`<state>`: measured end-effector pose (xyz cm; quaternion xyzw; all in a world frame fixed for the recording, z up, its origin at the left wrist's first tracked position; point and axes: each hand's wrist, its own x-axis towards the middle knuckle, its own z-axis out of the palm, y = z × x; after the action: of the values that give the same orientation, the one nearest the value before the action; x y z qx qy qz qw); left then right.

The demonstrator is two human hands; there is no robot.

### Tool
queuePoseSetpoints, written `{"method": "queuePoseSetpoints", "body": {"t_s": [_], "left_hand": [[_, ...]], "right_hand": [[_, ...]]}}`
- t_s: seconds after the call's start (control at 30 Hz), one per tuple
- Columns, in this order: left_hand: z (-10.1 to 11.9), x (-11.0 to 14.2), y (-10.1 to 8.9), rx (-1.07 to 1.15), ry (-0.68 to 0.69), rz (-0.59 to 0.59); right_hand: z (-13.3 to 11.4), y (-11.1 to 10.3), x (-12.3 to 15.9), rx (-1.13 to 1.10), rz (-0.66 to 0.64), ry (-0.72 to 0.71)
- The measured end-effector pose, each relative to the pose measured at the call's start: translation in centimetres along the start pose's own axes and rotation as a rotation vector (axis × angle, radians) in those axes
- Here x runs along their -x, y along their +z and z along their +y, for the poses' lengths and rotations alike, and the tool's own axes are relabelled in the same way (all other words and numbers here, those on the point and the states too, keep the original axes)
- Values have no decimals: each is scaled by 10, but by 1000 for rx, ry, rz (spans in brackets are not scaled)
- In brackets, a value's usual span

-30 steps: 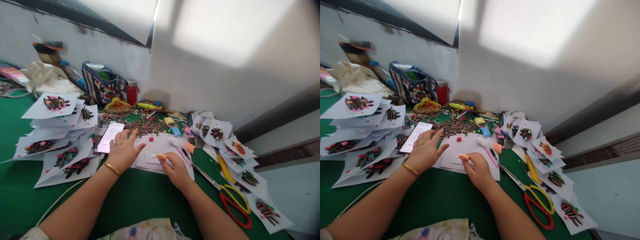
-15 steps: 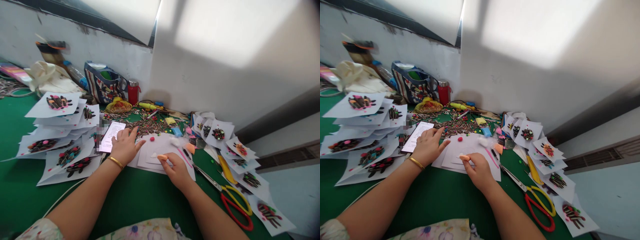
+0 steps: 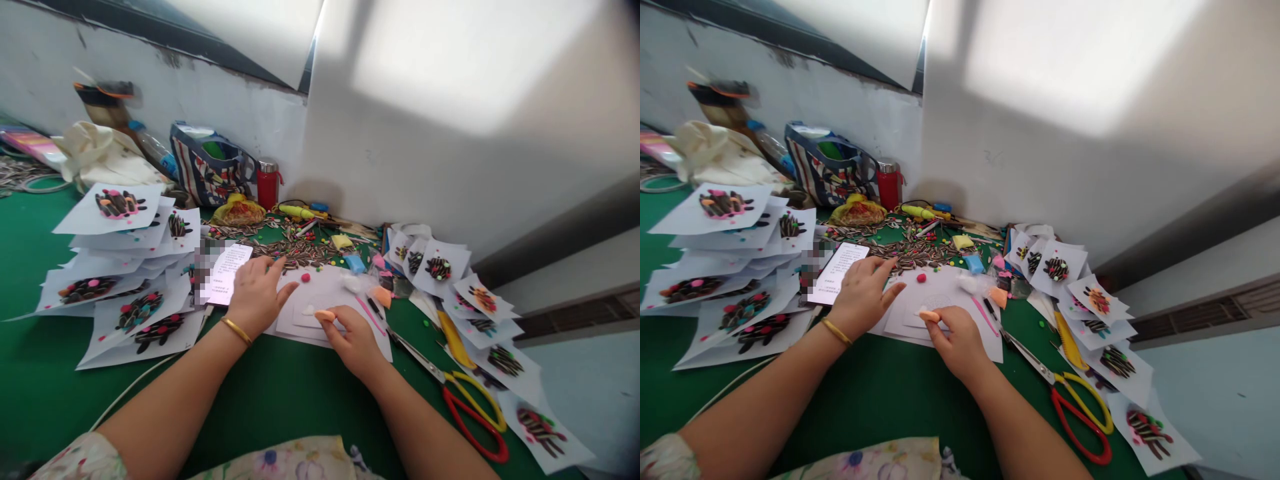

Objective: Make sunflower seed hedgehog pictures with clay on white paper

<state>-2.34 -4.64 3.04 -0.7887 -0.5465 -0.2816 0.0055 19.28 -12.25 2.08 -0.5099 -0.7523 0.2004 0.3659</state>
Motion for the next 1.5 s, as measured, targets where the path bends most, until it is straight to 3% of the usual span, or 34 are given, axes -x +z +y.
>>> {"method": "queuePoseSetpoints", "body": {"t_s": [0.1, 0.17, 0.23, 0.47, 0.63, 0.83, 1.03, 1.3, 1.5], "left_hand": [[17, 9, -2, 247, 225, -29], [30, 17, -1, 394, 360, -110], [40, 23, 1, 460, 402, -165], [44, 27, 4, 567, 335, -57], [43, 30, 6, 604, 301, -64], [43, 29, 10, 610, 344, -42], [42, 31, 7, 678, 320, -12], [44, 32, 9, 657, 358, -8], [44, 33, 6, 715, 311, 5]], "right_hand": [[2, 1, 0, 24, 2, -5], [4, 1, 0, 49, 3, -12], [5, 3, 0, 77, 5, -14], [-1, 1, -1, 49, 3, -6], [1, -2, -1, 8, -37, -76], [2, 1, -2, 132, -24, -72], [-1, -3, -2, -1, -50, -83], [2, 1, 0, 78, -36, -97], [1, -2, -1, -39, -57, -95]]}}
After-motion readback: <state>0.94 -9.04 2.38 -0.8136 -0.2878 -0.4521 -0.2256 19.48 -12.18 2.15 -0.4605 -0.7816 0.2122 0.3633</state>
